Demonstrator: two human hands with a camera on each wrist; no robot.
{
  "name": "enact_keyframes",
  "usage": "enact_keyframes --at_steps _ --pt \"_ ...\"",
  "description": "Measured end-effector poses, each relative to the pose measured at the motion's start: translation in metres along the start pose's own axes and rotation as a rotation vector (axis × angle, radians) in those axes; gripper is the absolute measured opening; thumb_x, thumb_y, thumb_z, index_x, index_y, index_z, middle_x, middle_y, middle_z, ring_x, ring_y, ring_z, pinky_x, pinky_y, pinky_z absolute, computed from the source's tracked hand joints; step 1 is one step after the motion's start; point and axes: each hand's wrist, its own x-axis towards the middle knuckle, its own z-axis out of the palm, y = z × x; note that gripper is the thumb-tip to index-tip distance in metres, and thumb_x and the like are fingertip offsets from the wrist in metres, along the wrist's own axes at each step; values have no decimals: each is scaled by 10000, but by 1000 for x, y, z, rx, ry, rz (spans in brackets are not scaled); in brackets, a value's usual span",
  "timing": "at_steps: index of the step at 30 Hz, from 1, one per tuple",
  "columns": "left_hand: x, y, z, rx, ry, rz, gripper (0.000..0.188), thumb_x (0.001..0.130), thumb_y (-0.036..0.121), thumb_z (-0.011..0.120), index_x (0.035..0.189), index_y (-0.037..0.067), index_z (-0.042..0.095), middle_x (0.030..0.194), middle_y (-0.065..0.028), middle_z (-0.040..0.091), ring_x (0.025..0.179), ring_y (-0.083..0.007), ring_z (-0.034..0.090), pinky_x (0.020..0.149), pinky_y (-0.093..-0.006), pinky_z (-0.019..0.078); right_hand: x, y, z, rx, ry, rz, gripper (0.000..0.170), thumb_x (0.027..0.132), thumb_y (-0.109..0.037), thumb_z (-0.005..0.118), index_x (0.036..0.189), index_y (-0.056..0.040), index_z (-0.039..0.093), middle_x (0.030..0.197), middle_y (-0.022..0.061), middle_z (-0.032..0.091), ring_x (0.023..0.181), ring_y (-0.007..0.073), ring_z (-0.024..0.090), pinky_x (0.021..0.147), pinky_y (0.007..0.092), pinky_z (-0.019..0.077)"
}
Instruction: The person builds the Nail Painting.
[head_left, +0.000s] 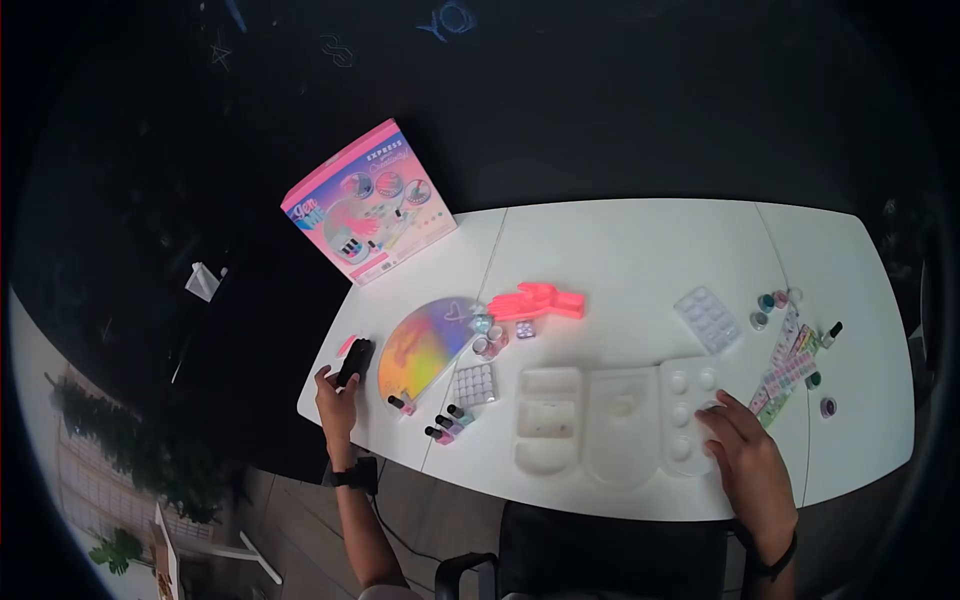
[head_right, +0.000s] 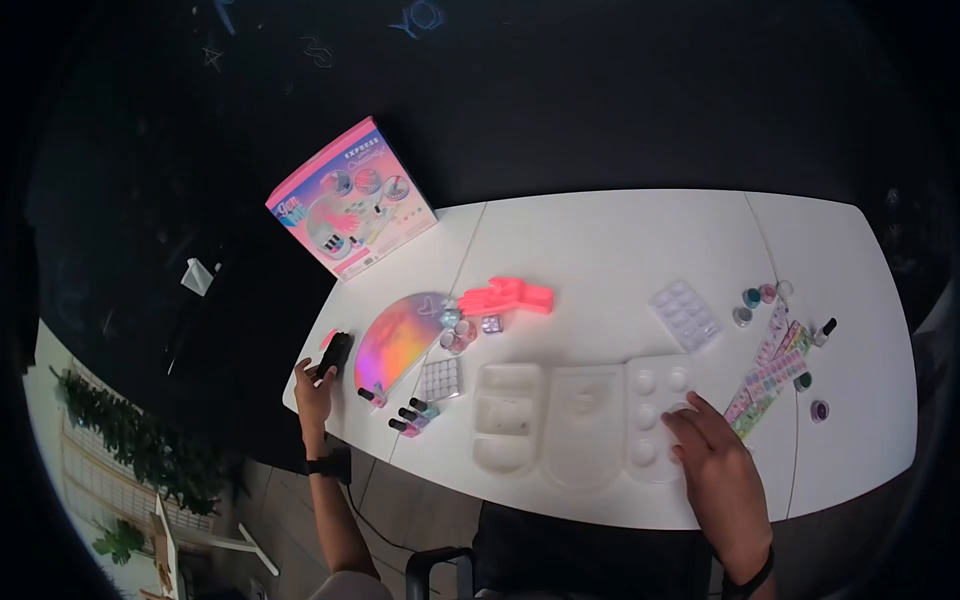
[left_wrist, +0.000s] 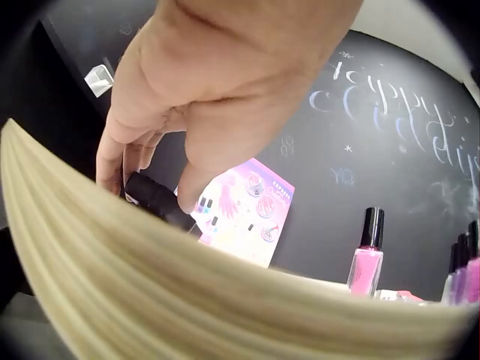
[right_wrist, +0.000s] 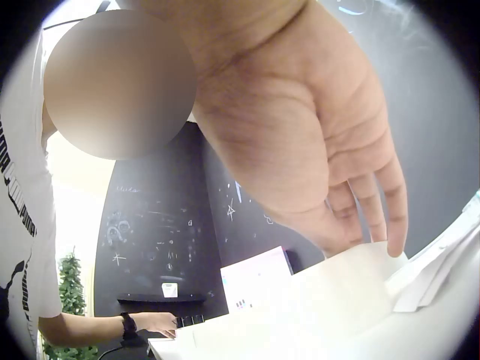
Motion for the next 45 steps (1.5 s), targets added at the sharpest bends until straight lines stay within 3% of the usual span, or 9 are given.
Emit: enact_keyframes --at_steps 3,7,11,21,32,33,37,41,45 --pt "-5 4 10 312 84 99 669 1048 164 889 1572 -69 545 1389 -320 747 1248 -519 726 1091 -582 568 0 1 1 34 -1 1 450 942 73 808 1384 6 758 1383 189 781 1507 422 669 1188 520 613" --pt "-3 54 15 522 118 331 558 1054 228 888 1469 -77 671 1427 -331 729 1222 -518 720 1105 -565 556 -1 2 2 31 -1 3 452 939 75 805 1383 8 757 1382 186 779 1505 429 669 1194 519 610" --pt "12 100 22 212 -281 30 812 941 594 957 1300 -113 781 1234 -348 795 1215 -496 763 1102 -562 588 -1 1 2 28 -7 4 449 943 66 803 1386 6 756 1391 184 774 1501 434 670 1203 520 604" --pt "29 102 38 429 -529 37 1000 714 709 1066 1117 -151 754 1055 -327 815 994 -505 812 892 -547 657 -1 -1 -1 15 -29 8 462 955 32 824 1410 0 752 1405 176 772 1507 418 667 1217 511 599" --pt "44 86 34 376 -256 148 815 656 510 1157 1039 -67 727 969 -218 810 880 -349 804 794 -495 631 -4 -1 1 -20 -6 -13 460 943 43 828 1396 8 760 1405 183 770 1502 419 671 1221 509 596" --pt "52 85 33 278 -348 45 947 585 478 1189 1141 -113 701 1056 -257 771 1022 -441 741 895 -553 643 -4 -1 1 -11 -5 -9 459 941 46 827 1394 7 762 1402 184 770 1501 420 672 1218 510 597" --pt "50 93 31 214 -219 113 861 570 334 1200 1139 -95 715 1111 -245 748 987 -415 741 902 -527 648 -5 2 3 -6 2 -16 461 938 47 828 1393 8 761 1395 186 769 1500 423 674 1211 510 599" --pt "54 82 29 -181 -138 120 508 821 28 1021 1228 0 718 1117 -173 693 961 -346 698 873 -463 586 -6 0 2 -8 4 -25 439 965 49 794 1400 10 753 1385 191 769 1504 427 672 1214 513 595" --pt "37 128 0 36 102 415 460 864 13 972 1222 0 682 1130 -153 638 1054 -339 650 961 -442 548 -7 1 4 -33 5 -60 453 987 54 759 1437 12 721 1398 211 763 1502 439 670 1220 519 590"
